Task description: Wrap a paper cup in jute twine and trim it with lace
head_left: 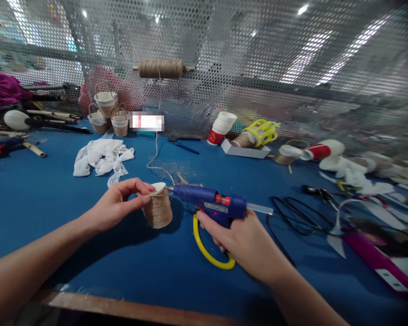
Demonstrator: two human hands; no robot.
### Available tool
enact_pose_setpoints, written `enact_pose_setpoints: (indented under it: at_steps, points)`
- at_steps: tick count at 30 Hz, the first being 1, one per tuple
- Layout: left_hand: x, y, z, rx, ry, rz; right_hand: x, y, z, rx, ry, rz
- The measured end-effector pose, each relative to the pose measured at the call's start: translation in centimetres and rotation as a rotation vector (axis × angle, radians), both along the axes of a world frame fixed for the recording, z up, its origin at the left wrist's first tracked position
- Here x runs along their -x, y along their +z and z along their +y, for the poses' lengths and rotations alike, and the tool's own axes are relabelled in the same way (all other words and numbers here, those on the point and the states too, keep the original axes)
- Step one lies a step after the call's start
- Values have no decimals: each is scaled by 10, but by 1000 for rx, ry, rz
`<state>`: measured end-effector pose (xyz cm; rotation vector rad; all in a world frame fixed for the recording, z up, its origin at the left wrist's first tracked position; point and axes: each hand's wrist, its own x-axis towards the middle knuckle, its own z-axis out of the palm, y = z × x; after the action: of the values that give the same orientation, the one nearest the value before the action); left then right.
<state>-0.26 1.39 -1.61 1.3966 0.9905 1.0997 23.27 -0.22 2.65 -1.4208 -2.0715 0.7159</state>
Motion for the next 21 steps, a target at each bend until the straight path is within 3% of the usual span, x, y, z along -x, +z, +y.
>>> enact_pose_setpoints:
  at_steps: [21]
  points:
    - [-1,1,-1,23,-7,-15,0,4,-3,-17,9,-28]
